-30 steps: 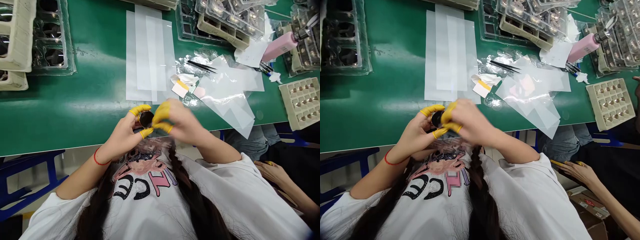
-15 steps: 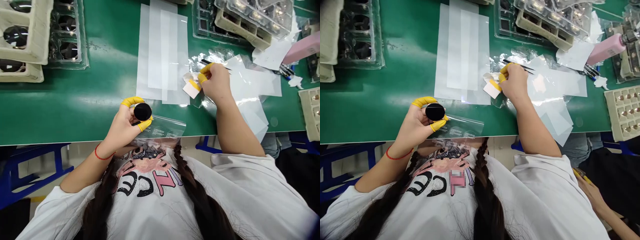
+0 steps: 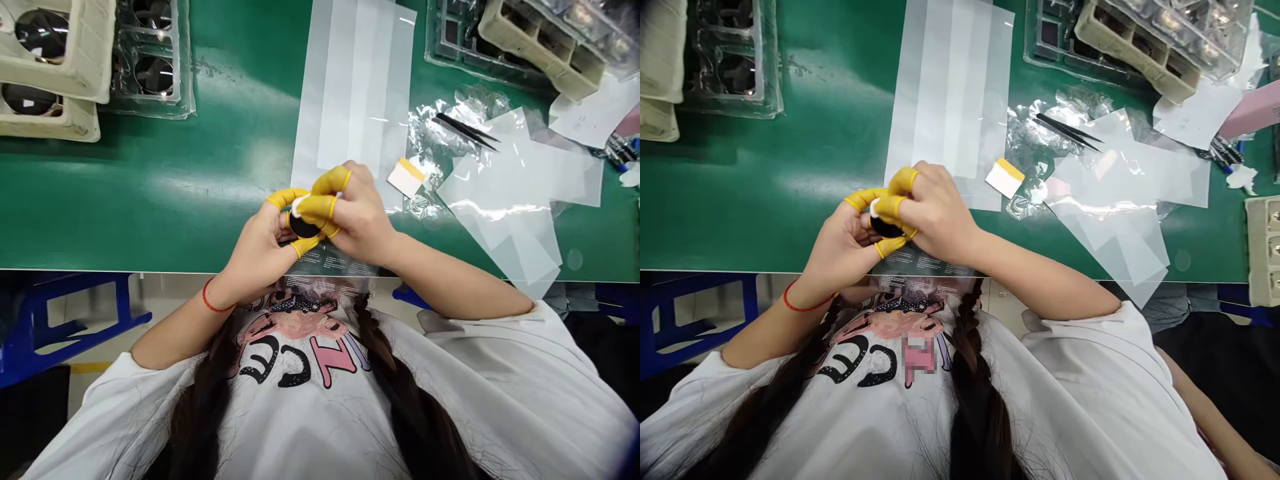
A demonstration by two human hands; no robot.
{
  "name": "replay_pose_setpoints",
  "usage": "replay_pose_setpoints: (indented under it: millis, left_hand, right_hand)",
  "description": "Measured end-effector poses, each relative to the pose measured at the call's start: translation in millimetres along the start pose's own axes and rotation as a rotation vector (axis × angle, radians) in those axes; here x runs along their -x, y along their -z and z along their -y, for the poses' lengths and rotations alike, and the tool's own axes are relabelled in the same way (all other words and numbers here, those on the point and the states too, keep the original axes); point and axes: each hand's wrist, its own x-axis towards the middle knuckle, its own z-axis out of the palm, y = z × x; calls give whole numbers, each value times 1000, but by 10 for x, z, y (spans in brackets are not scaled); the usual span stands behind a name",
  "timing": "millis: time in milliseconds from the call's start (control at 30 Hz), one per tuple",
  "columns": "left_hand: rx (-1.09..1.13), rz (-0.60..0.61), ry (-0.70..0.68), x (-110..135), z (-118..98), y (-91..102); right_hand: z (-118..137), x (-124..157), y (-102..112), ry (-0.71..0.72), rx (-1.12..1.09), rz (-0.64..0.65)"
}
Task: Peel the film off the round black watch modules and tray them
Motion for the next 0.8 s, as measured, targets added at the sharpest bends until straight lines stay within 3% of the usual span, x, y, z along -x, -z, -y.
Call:
replay_pose_setpoints:
  millis: [133, 233, 333, 400, 600, 800]
  left_hand:
    - [31, 2, 2, 13, 14, -6]
    - [-34, -6, -27, 17, 30, 11]
    - [-68, -20, -42, 13, 33, 17]
    - [-34, -20, -27, 12, 25, 6]
    - [25, -44, 6, 10, 2, -30]
    - [29, -68, 13, 4, -27, -20]
  right_hand:
    - [-22, 143, 21, 145, 58, -215]
    - [98, 191, -30, 206, 56, -150]
    - [145, 116, -81, 78, 8, -40]
    - [103, 46, -86, -15, -17, -36]
    - [-99, -10, -35, -120, -24, -125]
    - [-135, 46, 118, -201, 13, -237]
